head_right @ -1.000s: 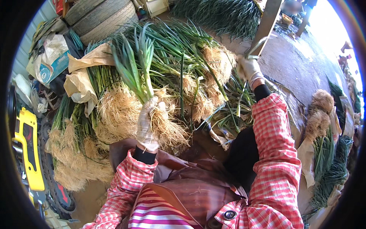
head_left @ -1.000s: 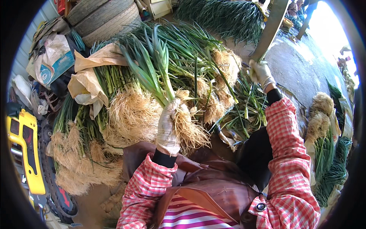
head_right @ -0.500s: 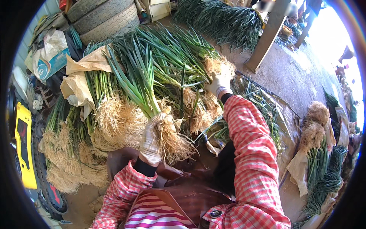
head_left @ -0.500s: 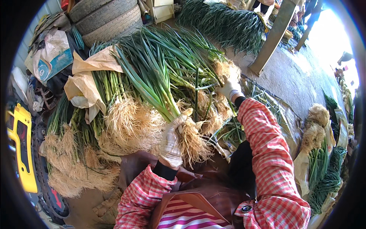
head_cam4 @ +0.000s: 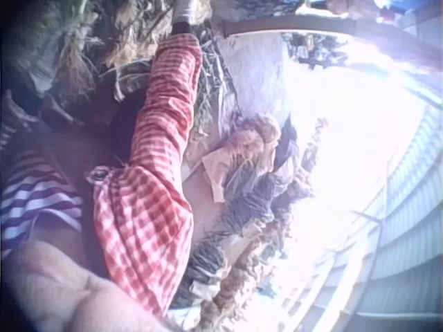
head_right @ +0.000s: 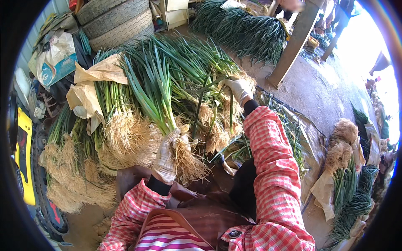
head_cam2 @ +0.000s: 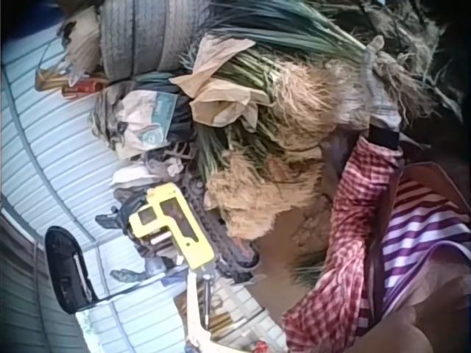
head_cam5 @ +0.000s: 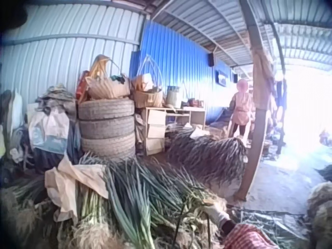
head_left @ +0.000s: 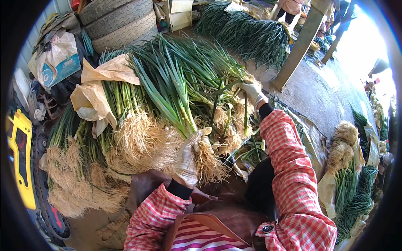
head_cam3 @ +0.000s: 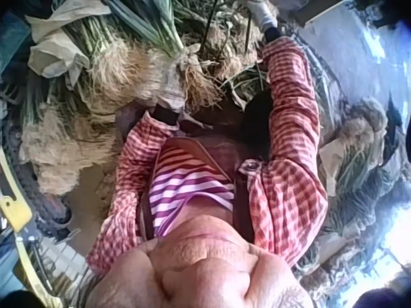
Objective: The person trims the roots and lower parts of green onions using a knife. They hold the bunches with gloved hands, cut the roots, and place the trimmed onions aside.
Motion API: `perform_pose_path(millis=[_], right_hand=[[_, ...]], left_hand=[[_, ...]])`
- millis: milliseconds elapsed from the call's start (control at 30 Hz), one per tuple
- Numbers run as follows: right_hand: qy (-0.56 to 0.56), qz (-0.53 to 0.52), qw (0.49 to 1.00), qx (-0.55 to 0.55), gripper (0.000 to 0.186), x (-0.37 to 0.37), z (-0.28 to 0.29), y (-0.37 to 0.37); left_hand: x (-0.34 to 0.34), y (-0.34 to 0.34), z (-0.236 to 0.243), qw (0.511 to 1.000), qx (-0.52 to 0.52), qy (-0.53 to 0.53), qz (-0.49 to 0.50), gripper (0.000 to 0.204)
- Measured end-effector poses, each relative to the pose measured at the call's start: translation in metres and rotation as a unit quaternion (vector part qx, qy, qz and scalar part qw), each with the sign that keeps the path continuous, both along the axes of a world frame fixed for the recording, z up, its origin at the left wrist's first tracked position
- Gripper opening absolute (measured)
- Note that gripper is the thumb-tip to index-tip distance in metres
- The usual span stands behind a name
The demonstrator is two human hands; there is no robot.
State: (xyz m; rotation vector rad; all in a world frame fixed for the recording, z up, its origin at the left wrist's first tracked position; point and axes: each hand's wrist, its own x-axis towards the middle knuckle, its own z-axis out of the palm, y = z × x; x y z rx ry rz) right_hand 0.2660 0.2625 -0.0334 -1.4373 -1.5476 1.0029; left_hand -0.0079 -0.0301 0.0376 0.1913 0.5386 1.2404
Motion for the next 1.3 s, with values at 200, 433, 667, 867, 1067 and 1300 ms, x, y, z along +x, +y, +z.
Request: perform_pose_path(millis=[200,433,667,867,1067,1300], right_hand=[[0.315,0.121,0.940,-0.043,0.022,0.005,0.086,-0.069],[0.303,0.103,0.946,-0.045,0.030,0.122,0.074,-0.121],[0.304,0.104,0.947,0.010,0.030,0.128,0.116,-0.173],[0.382,0.102,0.918,0.004,0.028,0.132,0.109,-0.210],[0.279,-0.063,0.951,-0.121,0.039,0.249,-0.024,-0.223],[-0.541,0.014,0.772,-0.333,0.038,0.315,-0.119,-0.239]], left_hand=[[-0.007,-0.003,0.002,1.000,0.002,0.019,0.022,0.029],[-0.007,0.000,0.008,1.000,-0.011,0.002,0.001,0.020],[0.001,0.007,0.007,1.000,-0.011,0.015,0.018,0.019],[-0.005,0.006,0.000,1.000,0.002,-0.001,0.019,0.020],[-0.002,0.006,0.001,1.000,0.004,0.004,0.028,0.021],[0.002,0.006,0.005,0.998,-0.020,0.033,0.042,0.017]])
